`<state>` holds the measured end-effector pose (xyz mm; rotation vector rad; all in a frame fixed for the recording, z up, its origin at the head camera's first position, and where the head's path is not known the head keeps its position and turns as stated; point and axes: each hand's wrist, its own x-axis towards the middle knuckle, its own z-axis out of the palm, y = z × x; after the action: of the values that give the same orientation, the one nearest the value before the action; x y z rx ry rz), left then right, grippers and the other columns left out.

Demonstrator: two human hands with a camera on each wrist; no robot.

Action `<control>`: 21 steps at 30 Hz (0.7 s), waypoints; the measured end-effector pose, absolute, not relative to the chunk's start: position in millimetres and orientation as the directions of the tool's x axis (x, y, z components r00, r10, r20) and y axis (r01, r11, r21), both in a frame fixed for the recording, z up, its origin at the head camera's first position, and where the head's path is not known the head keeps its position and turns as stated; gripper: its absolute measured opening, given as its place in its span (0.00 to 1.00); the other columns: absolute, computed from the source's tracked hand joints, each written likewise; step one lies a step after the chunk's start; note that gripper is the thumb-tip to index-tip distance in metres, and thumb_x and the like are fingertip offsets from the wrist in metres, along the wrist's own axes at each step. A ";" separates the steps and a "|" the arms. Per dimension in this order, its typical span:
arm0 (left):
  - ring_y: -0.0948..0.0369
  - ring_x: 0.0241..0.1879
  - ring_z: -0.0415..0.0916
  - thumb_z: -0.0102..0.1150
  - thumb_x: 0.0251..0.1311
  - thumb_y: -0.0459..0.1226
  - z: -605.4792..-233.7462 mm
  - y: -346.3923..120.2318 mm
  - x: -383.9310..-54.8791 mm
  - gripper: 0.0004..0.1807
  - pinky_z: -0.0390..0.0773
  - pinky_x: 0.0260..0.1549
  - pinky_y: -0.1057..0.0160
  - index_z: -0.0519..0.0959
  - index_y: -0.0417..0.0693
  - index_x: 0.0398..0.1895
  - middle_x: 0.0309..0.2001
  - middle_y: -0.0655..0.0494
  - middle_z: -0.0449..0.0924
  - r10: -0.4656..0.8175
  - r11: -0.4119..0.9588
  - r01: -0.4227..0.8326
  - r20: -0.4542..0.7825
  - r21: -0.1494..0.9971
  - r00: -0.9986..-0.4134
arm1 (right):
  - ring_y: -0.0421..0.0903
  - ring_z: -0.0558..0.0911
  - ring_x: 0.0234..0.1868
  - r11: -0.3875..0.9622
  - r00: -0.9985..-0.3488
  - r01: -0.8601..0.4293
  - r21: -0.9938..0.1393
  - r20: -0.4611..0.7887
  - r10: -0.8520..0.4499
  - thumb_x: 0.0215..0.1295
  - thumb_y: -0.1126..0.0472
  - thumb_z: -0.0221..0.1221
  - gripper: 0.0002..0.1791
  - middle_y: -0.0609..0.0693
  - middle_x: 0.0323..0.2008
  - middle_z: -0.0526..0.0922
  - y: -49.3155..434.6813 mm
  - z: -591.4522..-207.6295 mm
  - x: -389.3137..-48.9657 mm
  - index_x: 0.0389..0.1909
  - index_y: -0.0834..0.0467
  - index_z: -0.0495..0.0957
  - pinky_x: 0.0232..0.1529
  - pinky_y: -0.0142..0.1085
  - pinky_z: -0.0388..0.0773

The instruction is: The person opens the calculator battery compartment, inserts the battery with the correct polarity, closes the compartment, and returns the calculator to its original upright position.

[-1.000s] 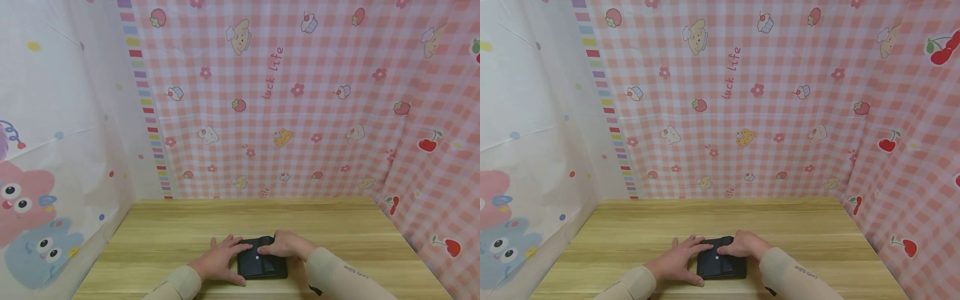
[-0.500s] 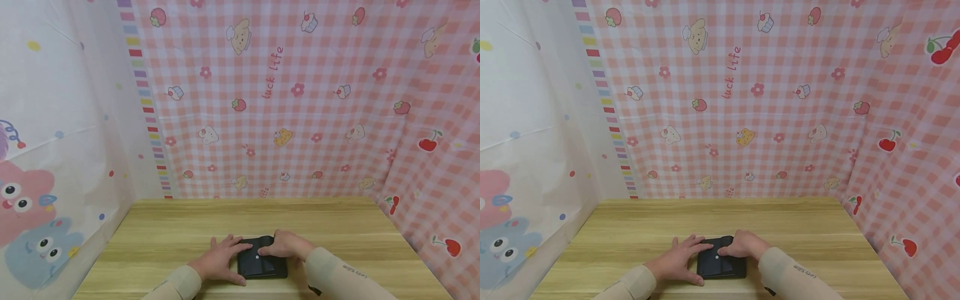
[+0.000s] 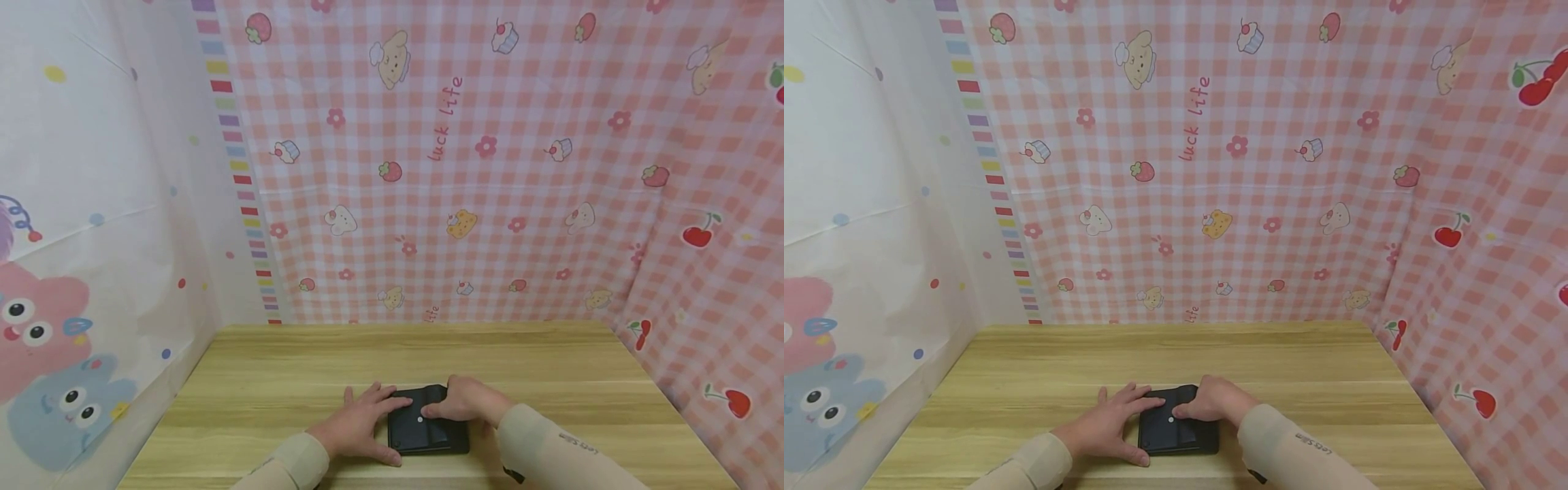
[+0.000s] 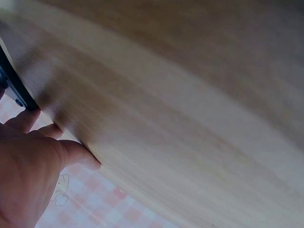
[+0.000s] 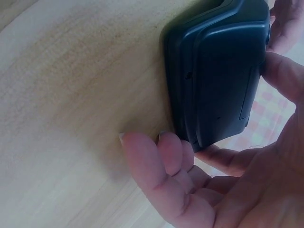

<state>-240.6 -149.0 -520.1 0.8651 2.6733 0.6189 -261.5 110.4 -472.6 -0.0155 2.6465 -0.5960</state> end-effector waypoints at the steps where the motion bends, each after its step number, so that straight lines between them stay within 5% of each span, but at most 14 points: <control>1: 0.37 0.86 0.48 0.75 0.52 0.69 -520.2 -148.9 -240.6 0.53 0.44 0.70 0.13 0.63 0.80 0.82 0.85 0.48 0.57 0.604 0.732 0.492 -0.117 0.471 -0.788 | 0.61 0.85 0.45 0.908 -0.909 0.080 -0.411 -0.403 -0.102 0.59 0.32 0.73 0.49 0.65 0.54 0.82 110.4 -472.6 -261.5 0.68 0.65 0.73 0.27 0.58 0.88; 21: 0.38 0.86 0.48 0.74 0.52 0.69 -521.7 -149.5 -241.6 0.52 0.42 0.71 0.14 0.63 0.79 0.82 0.86 0.49 0.57 0.605 0.729 0.487 -0.118 0.481 -0.788 | 0.62 0.85 0.47 0.912 -0.903 0.087 -0.400 -0.418 -0.098 0.57 0.32 0.74 0.52 0.66 0.54 0.82 109.2 -468.5 -260.3 0.69 0.65 0.71 0.30 0.59 0.88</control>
<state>-241.6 -149.5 -521.7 0.8602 2.6665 0.6322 -260.3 109.2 -468.5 -0.0080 2.6347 -0.5792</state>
